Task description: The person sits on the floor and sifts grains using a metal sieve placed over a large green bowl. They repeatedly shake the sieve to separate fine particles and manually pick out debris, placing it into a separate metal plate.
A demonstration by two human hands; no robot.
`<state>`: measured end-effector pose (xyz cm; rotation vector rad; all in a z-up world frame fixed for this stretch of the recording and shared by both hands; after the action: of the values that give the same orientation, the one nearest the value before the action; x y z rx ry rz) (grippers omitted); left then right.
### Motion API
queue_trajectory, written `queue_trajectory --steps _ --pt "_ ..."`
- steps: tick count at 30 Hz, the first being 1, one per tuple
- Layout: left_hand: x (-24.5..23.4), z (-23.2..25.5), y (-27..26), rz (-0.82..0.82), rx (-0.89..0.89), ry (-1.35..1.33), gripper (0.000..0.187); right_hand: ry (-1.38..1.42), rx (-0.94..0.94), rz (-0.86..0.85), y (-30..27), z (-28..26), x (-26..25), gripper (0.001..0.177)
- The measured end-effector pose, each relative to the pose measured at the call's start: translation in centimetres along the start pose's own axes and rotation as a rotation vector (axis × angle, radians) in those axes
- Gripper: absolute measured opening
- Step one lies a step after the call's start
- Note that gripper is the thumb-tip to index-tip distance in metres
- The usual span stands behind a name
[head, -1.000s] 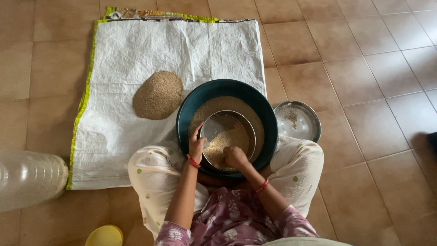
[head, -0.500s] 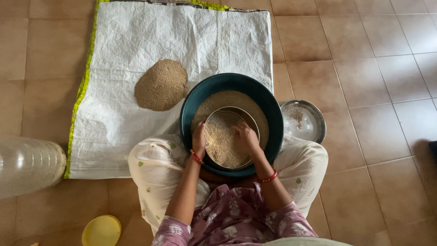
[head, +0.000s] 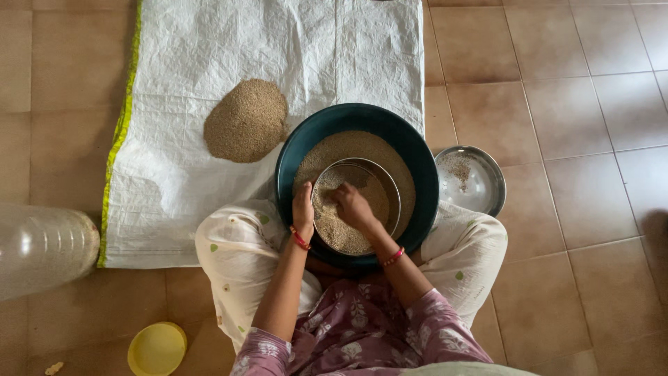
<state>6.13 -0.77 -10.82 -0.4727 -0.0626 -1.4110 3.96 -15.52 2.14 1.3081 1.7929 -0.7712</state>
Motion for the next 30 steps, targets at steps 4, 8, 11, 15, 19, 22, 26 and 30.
queue_trajectory --steps 4,8,11,15,19,22,26,30 --pt "0.6 1.2 -0.6 0.059 -0.053 -0.048 0.052 -0.100 0.177 0.136 -0.2 2.0 -2.5 0.038" --pt "1.0 2.7 -1.1 0.037 -0.037 -0.049 0.051 -0.122 0.097 0.139 -0.5 0.9 -2.5 0.056" --pt "1.2 3.4 -1.4 0.024 -0.055 -0.033 0.051 -0.190 0.028 0.108 0.0 -0.3 -0.8 0.062" --pt "1.4 3.4 -1.4 0.002 -0.016 -0.114 0.048 -0.325 0.009 0.137 0.1 -0.1 0.8 0.064" --pt "1.5 3.4 -1.3 0.001 -0.017 -0.122 0.047 -0.242 0.021 0.152 -0.6 0.9 1.1 0.045" --pt "1.6 3.8 -1.6 -0.042 0.030 -0.127 0.048 -0.179 0.010 0.176 -0.4 0.4 0.0 0.045" --pt "1.7 4.0 -1.4 -0.046 0.049 -0.140 0.046 -0.227 -0.008 0.155 0.6 -1.4 -0.4 0.057" --pt "1.6 4.1 -1.5 -0.029 0.046 -0.035 0.047 -0.216 -0.052 0.180 0.3 -1.4 -0.1 0.031"
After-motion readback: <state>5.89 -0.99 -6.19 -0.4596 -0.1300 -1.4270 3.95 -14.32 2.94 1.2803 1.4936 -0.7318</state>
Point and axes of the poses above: each hand's wrist, its own y-axis towards the middle knuckle, its own x-axis out of the palm, z = x × y, the point moved 5 cm from there along y, towards the middle knuckle, and after that the axes turned 8 degrees about -y, right-handed, at the moved point
